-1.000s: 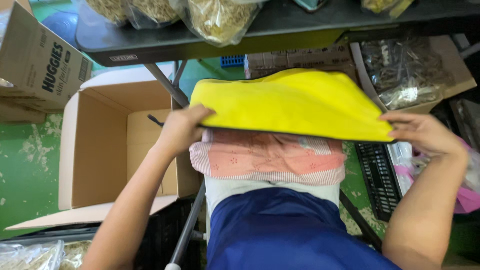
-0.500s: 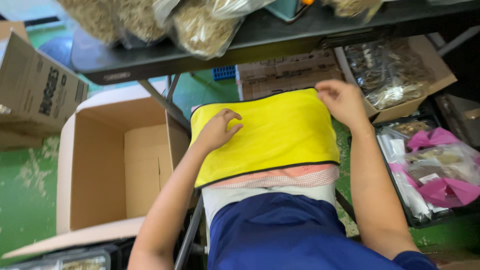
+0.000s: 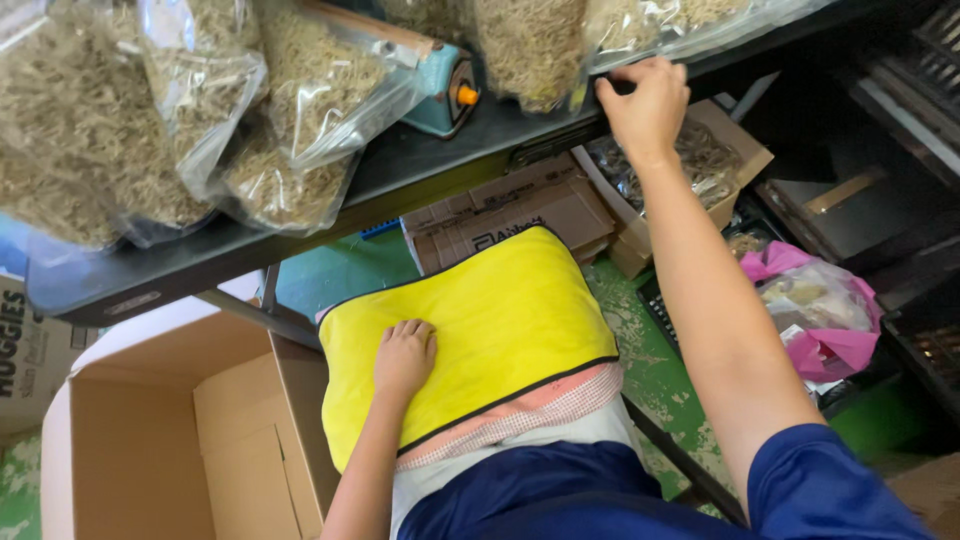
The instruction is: The person places sealed plastic bags of dried noodles into a cardboard box, then uses a handheld stapler to secure the tops of the bags. The person repeatedly picks up bags, staples them, and places them into the box.
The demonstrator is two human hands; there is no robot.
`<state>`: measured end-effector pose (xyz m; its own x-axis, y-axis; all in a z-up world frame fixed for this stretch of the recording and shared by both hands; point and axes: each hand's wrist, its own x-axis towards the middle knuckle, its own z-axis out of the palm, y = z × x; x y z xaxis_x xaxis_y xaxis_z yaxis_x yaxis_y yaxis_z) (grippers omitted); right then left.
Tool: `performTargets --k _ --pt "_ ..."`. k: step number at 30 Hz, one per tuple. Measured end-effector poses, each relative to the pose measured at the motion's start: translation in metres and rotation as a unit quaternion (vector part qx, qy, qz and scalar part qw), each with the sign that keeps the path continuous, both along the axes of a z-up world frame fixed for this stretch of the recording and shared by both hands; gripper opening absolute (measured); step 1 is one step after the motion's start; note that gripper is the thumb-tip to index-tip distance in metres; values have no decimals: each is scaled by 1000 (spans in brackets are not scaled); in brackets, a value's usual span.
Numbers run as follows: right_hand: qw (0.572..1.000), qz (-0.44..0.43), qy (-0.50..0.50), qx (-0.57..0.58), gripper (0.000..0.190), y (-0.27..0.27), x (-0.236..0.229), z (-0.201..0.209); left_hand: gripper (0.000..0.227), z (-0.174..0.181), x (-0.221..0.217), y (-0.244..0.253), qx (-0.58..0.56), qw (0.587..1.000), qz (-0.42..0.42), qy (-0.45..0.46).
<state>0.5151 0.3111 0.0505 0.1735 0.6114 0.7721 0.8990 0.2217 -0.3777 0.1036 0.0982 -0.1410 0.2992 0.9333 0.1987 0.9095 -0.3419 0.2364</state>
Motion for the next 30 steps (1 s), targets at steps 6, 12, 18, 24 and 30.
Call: performTargets --k 6,12,18,24,30 --pt "991 65 114 -12 21 -5 13 11 18 19 12 5 -47 993 52 -92" --pt "955 104 271 -63 23 -5 26 2 16 80 61 34 -28 965 -13 -260" --pt "854 195 467 -118 33 -24 47 -17 13 170 115 64 29 941 -89 -325" --pt "904 209 330 -171 60 -48 19 -11 27 263 168 136 148 863 -136 -463" --pt "992 69 -8 -108 67 -57 -13 -5 73 350 191 219 56 829 -55 -554"
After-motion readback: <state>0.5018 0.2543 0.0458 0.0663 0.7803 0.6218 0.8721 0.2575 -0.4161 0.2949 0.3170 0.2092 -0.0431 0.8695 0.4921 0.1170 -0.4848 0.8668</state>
